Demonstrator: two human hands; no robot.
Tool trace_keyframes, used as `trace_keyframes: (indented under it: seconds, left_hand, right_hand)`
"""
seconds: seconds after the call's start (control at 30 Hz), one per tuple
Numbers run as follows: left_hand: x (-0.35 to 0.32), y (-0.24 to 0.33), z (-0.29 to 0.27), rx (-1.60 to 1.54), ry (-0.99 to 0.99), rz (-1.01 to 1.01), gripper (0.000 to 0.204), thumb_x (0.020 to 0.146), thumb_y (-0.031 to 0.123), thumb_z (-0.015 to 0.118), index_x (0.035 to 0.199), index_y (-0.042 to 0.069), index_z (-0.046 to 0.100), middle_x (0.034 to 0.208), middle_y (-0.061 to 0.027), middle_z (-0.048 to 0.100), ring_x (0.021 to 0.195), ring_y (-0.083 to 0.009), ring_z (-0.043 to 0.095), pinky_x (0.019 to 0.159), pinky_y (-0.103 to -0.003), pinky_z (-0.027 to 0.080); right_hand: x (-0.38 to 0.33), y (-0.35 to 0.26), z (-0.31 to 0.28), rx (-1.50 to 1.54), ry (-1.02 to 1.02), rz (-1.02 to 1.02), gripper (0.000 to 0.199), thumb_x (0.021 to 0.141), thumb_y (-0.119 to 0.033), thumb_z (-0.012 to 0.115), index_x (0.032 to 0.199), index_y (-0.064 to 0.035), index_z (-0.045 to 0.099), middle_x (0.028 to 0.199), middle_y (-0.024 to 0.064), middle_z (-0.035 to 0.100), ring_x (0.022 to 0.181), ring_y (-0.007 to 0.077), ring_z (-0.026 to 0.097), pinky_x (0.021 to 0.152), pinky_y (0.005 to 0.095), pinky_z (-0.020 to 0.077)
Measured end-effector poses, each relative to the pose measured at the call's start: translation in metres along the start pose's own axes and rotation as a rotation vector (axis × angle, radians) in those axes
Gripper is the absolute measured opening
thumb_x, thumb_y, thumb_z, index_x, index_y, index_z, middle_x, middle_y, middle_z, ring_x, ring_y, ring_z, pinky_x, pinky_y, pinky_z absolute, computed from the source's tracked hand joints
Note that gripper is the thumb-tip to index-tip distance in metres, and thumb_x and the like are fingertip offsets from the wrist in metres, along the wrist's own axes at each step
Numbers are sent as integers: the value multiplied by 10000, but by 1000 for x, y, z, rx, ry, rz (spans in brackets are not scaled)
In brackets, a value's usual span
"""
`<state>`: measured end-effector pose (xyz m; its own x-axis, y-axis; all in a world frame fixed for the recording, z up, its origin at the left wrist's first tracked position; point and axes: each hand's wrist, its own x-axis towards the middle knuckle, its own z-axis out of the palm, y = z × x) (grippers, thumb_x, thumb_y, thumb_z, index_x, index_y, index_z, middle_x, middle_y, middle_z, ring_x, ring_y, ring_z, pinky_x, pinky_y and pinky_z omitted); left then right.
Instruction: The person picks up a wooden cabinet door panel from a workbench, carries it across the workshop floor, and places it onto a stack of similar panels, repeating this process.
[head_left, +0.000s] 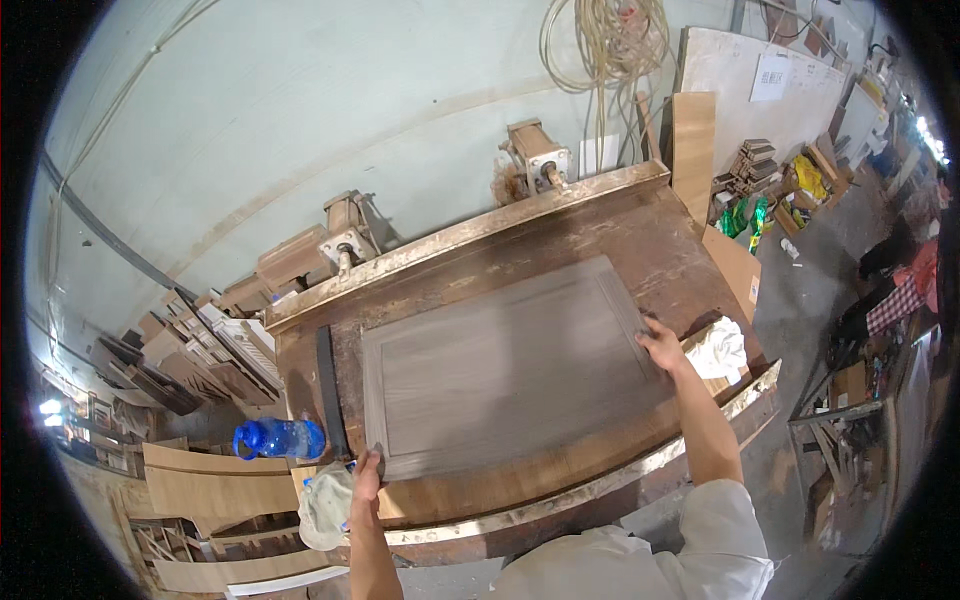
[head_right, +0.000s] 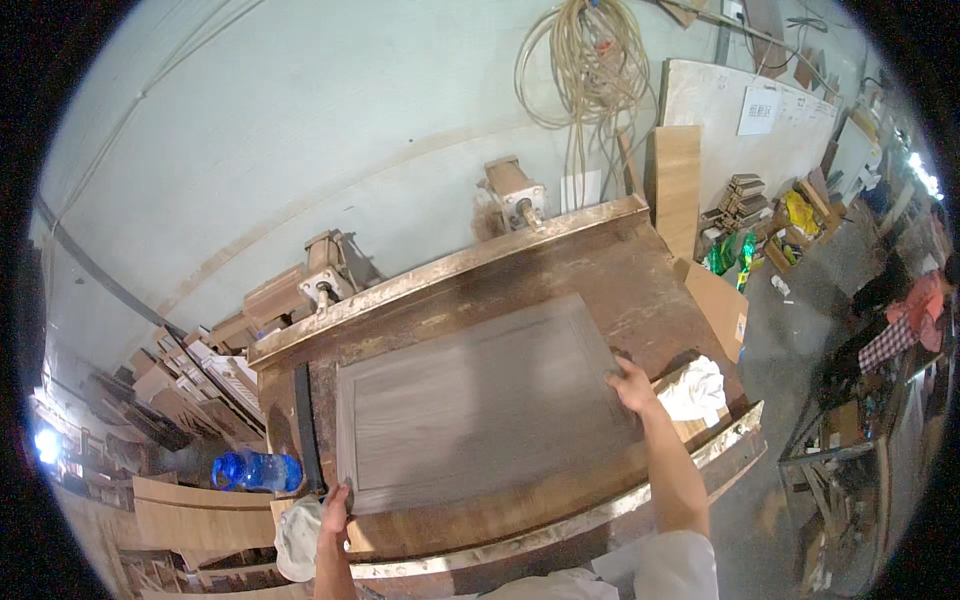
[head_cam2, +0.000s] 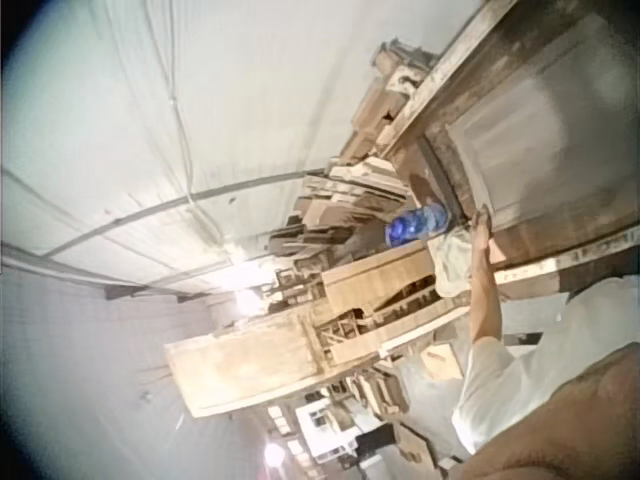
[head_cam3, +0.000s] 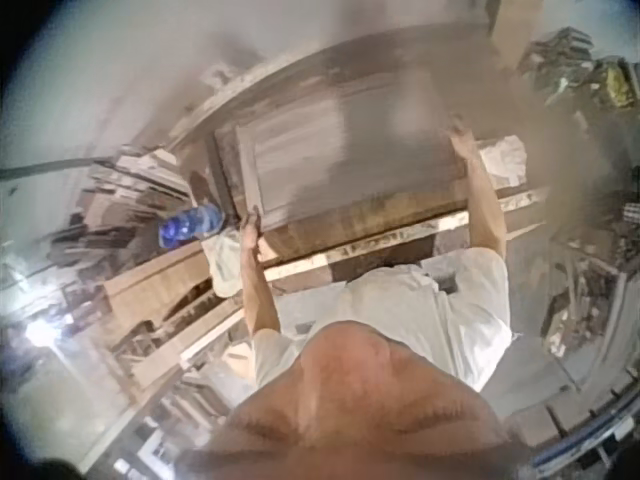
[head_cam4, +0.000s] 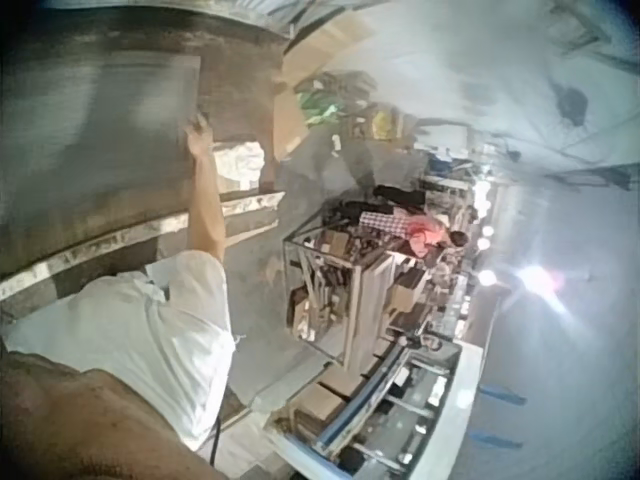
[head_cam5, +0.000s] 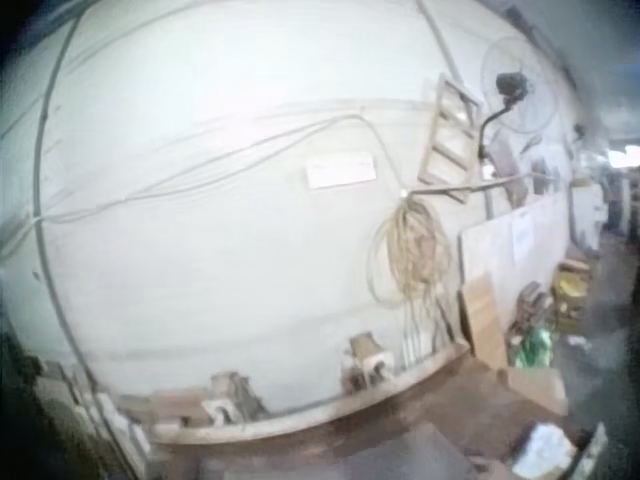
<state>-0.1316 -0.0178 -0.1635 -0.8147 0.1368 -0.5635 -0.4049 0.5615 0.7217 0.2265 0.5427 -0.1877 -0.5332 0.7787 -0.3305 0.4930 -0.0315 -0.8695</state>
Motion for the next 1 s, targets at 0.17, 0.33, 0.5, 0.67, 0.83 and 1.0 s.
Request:
trace_keyframes:
  seconds: [0.17,0.33,0.5,0.67,0.83,1.0]
  left_hand:
    - [87,8,37,175,96,229,662,929,380,666,1423,-26,494,1424,-220,535,1303,-318,524,1069,-372,412]
    - [111,29,71,443,137,377,610,890,308,693,1390,-2,534,1373,-289,537,1301,-424,487,1110,-459,372]
    - [78,31,128,572,389,509,537,862,250,702,1340,49,564,1308,-265,562,1243,-444,494,1085,-506,374]
    - [63,9,100,576,306,592,468,844,194,704,1270,52,573,1270,-260,557,1183,-464,513,1044,-523,405]
    - [106,31,88,556,313,642,544,867,208,683,1370,63,533,1226,-267,558,1164,-467,514,1013,-529,416]
    - [138,75,113,654,403,589,571,885,319,671,1390,95,528,1281,-237,546,1210,-445,479,1054,-523,381]
  right_hand:
    - [103,-12,19,-191,159,-109,559,865,-215,699,1395,-87,579,1369,203,575,1255,336,553,1065,388,427]
    - [122,-24,56,-448,426,-185,505,813,-257,751,1302,-160,669,1385,159,554,1269,374,504,1074,447,417]
    - [92,3,59,-506,507,-171,477,803,-250,778,1270,-204,690,1400,125,555,1268,349,510,1050,475,431]
    - [69,29,40,-492,441,-289,494,788,-245,795,1267,-187,689,1374,140,575,1269,367,516,1058,475,438]
    - [87,-23,31,-465,292,-198,523,769,-292,814,1257,-152,688,1331,154,594,1244,387,534,1070,467,442]
    - [126,-24,55,-589,458,-396,486,769,-315,806,1226,-189,697,1267,120,621,1147,354,576,1003,453,469]
